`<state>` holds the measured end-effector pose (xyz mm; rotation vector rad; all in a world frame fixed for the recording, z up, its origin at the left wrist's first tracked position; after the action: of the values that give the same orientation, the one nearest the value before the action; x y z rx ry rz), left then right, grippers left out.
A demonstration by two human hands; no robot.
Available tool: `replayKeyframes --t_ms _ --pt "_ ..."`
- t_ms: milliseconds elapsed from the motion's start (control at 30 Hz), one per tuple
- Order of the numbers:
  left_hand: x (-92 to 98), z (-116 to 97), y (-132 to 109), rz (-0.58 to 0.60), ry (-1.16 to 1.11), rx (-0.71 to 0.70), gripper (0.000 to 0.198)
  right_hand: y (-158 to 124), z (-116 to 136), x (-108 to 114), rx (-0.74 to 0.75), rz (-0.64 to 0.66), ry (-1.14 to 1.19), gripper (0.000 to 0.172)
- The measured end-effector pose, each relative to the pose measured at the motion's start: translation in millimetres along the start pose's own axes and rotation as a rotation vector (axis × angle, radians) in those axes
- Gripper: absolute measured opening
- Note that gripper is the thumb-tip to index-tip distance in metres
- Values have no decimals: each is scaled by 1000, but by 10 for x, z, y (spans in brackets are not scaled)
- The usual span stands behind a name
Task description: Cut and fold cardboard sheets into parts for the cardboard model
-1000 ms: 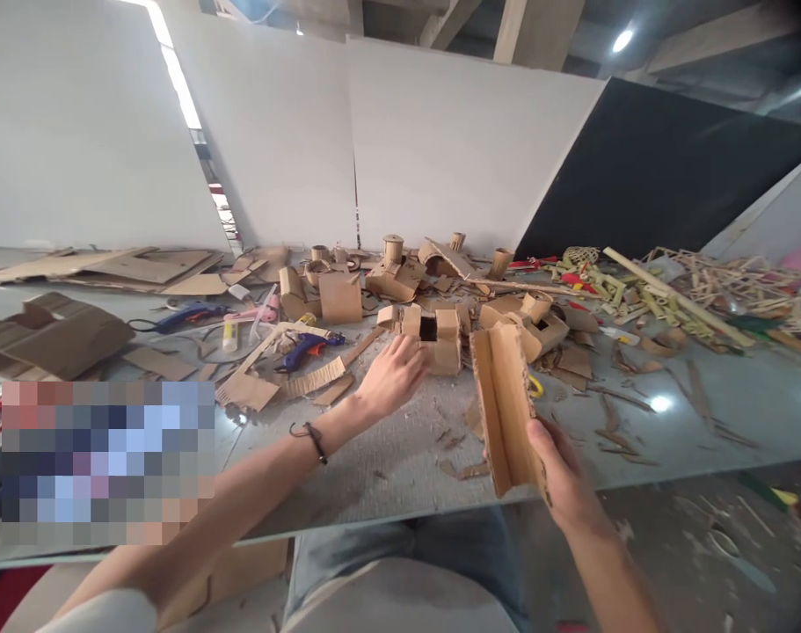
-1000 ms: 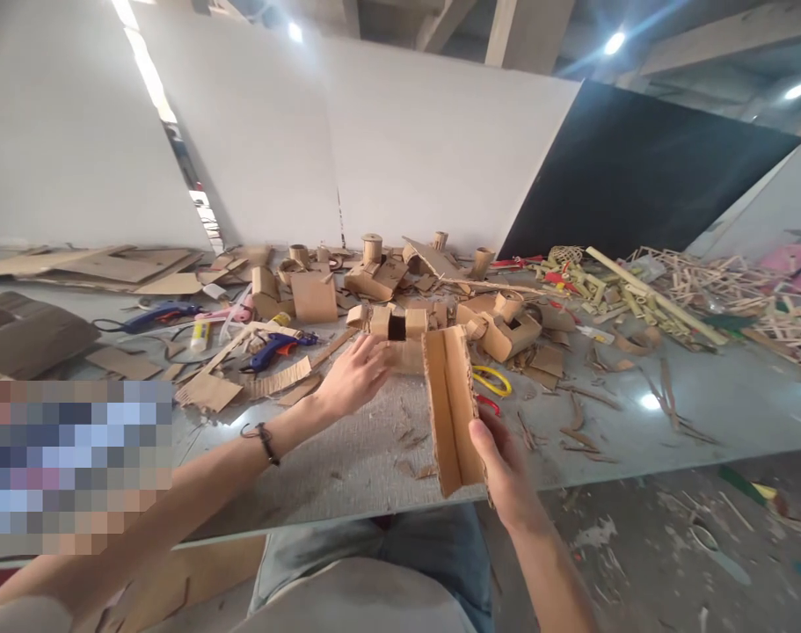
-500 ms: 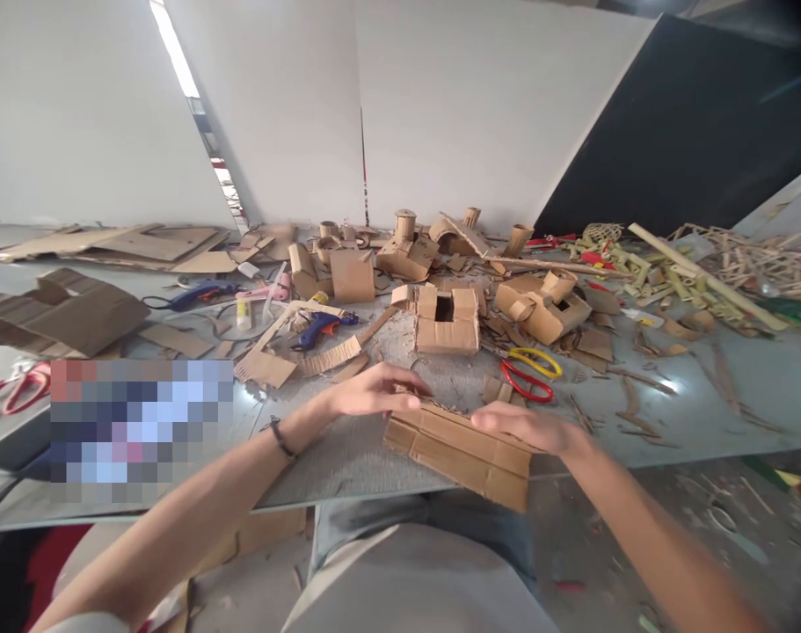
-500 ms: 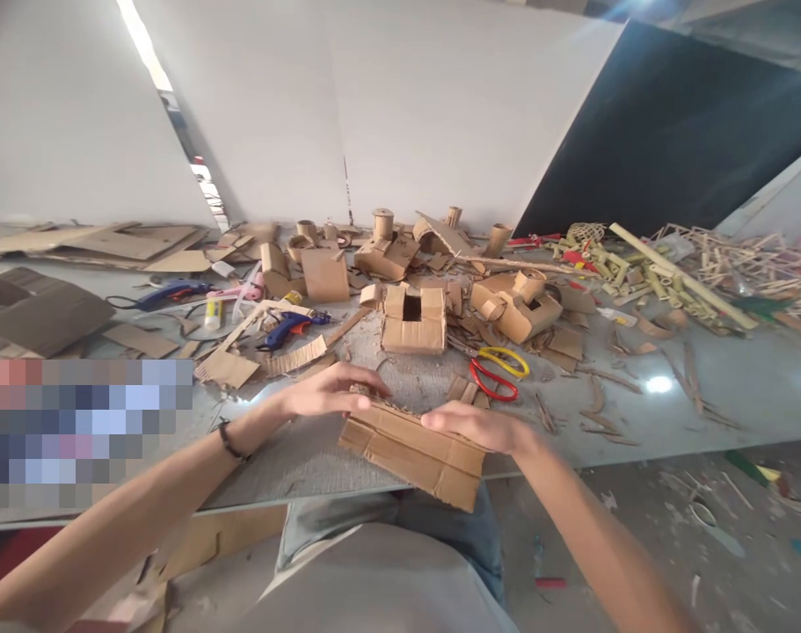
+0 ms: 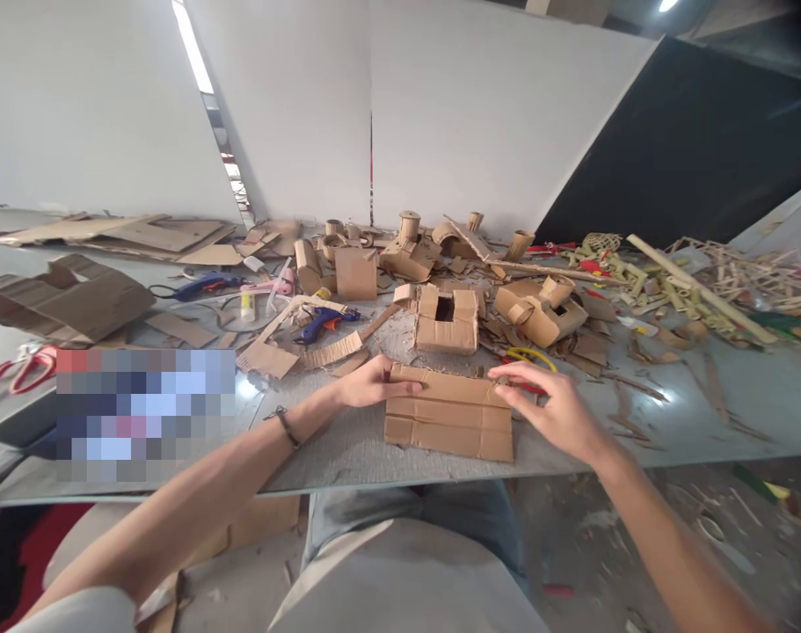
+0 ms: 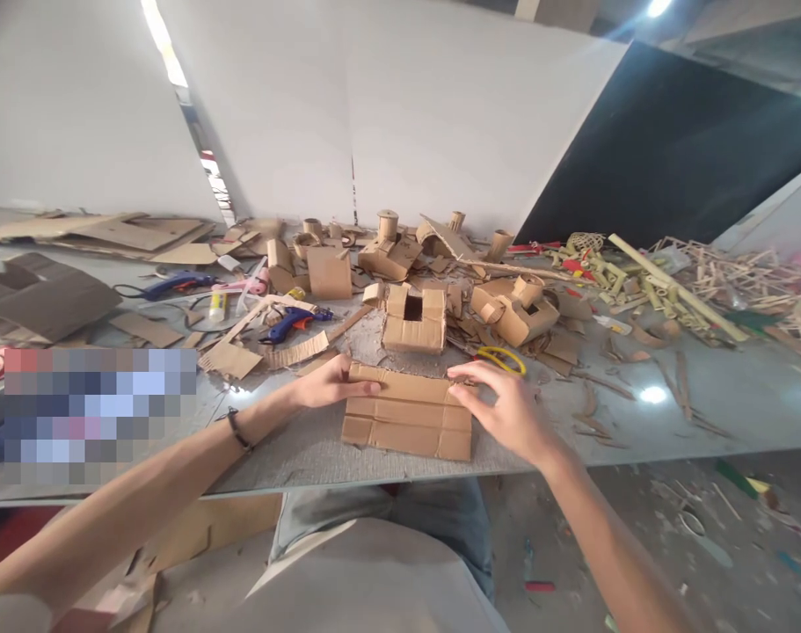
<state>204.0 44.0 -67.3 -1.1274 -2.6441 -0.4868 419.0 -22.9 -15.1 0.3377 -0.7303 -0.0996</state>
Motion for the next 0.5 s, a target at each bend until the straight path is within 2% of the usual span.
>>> replayKeyframes --t_ms 100,200,333,500 --pt "-32 -17 -8 24 25 -10 55 -51 214 -226 116 29 -84 27" --pt "18 -37 -3 -16 80 -37 49 10 277 -423 173 86 -159 24" --pt "136 -61 23 -116 167 -83 42 108 269 -510 180 157 -291 21" --pt "159 -52 31 -109 236 -112 34 153 287 -573 162 275 -421 20"
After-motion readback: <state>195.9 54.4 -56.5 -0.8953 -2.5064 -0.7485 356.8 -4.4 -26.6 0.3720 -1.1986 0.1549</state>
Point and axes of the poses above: each hand's wrist, its own y-axis towards the middle knuckle, its own x-axis out of the back of the hand, z = x × y, the point moved 10 cm from there along y, towards the middle knuckle, and after that the axes turned 8 degrees about -z, right-handed, at the moved point
